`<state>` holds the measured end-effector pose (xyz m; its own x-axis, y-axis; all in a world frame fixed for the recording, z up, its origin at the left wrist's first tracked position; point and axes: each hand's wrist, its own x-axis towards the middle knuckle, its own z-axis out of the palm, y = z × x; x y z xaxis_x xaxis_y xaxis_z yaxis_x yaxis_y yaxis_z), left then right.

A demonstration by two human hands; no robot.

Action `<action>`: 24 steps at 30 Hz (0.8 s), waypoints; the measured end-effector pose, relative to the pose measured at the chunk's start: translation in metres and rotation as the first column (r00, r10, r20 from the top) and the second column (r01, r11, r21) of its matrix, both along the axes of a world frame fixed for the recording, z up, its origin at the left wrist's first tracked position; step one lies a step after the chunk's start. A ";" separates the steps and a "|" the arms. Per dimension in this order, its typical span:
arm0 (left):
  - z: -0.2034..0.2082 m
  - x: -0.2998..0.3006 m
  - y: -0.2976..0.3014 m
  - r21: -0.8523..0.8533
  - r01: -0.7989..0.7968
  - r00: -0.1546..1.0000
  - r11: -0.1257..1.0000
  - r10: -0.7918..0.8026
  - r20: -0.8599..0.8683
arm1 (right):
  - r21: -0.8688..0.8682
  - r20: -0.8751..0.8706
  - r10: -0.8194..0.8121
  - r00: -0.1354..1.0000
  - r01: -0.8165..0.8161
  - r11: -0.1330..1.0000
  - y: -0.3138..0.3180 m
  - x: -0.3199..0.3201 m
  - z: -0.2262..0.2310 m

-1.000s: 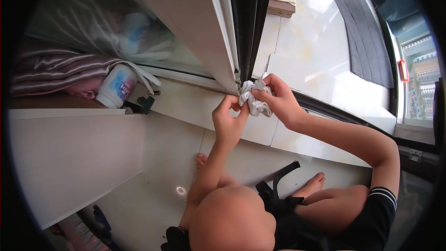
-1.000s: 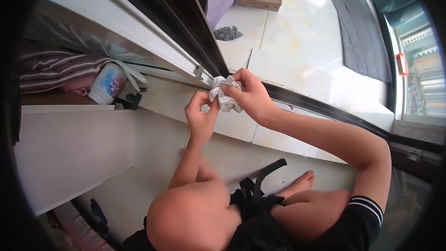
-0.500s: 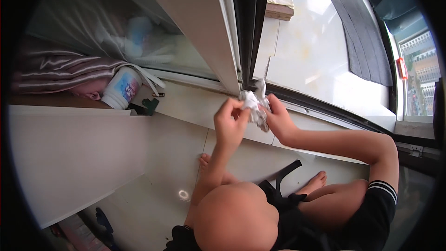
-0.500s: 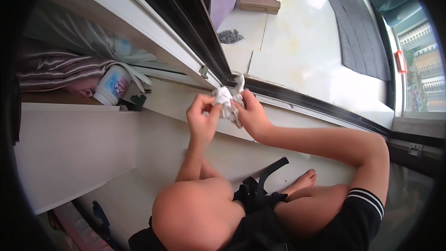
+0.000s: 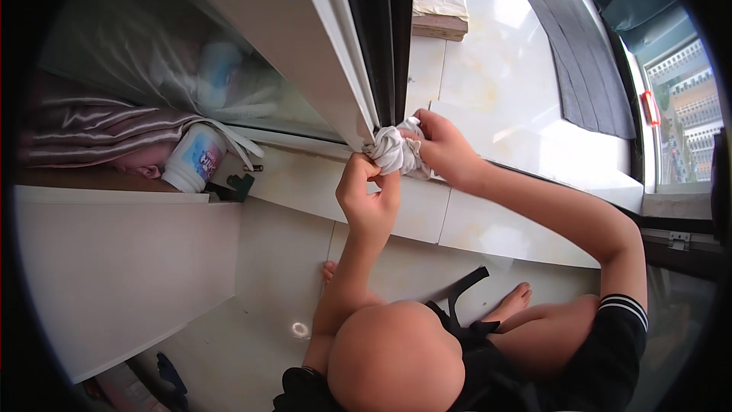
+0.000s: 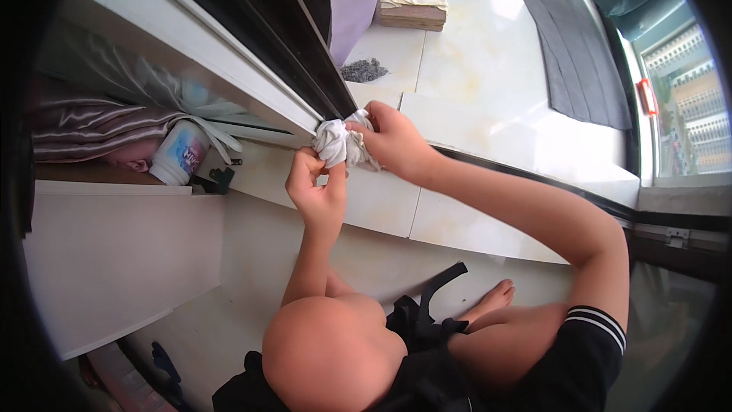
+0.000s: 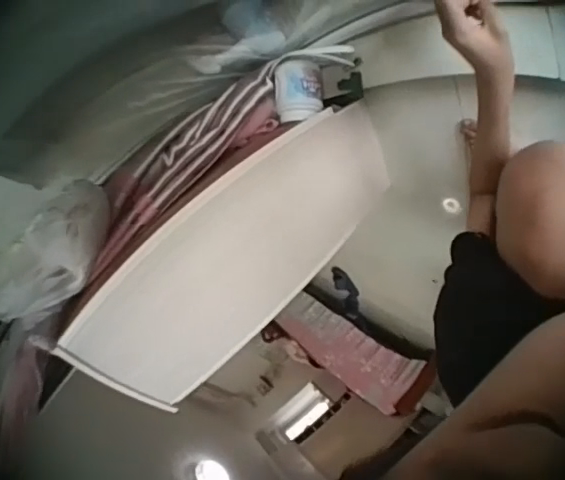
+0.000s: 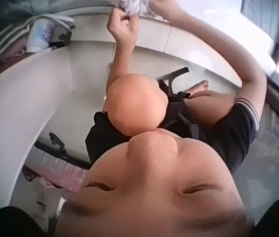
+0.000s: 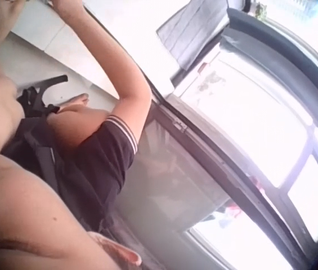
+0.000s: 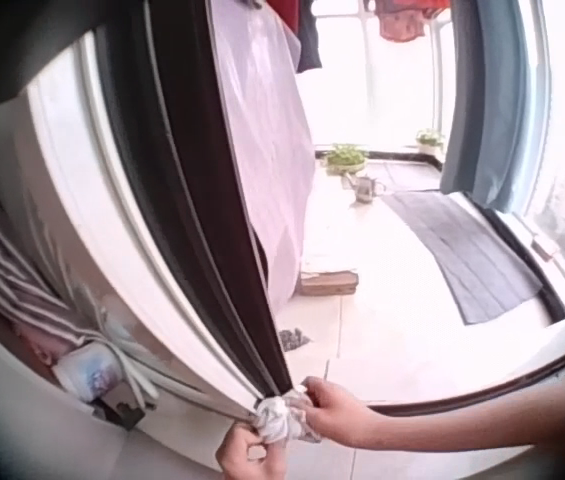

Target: The person wipes the glass surface of a window and its frame using a white cloth.

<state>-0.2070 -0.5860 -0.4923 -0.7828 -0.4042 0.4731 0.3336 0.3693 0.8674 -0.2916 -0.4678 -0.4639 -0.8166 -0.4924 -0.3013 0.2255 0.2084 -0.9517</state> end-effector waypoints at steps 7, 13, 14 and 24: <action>-0.076 0.035 0.023 -0.067 0.129 0.850 0.989 -0.076 0.522 | 0.369 0.034 0.287 0.957 -0.278 0.887 0.053 0.036 -0.035; -0.088 0.054 0.044 -0.502 0.431 0.874 0.750 -0.208 0.439 | 0.354 0.212 0.260 0.942 -0.322 0.878 0.101 0.081 -0.069; -0.082 0.053 0.050 -0.522 0.506 0.849 0.687 -0.288 0.443 | 0.276 0.332 0.240 0.912 -0.337 0.900 0.103 0.080 -0.063; -0.092 0.052 0.077 -0.278 0.810 0.586 0.516 -0.700 0.408 | 0.898 -0.014 0.661 0.750 -0.282 0.339 0.193 0.101 -0.066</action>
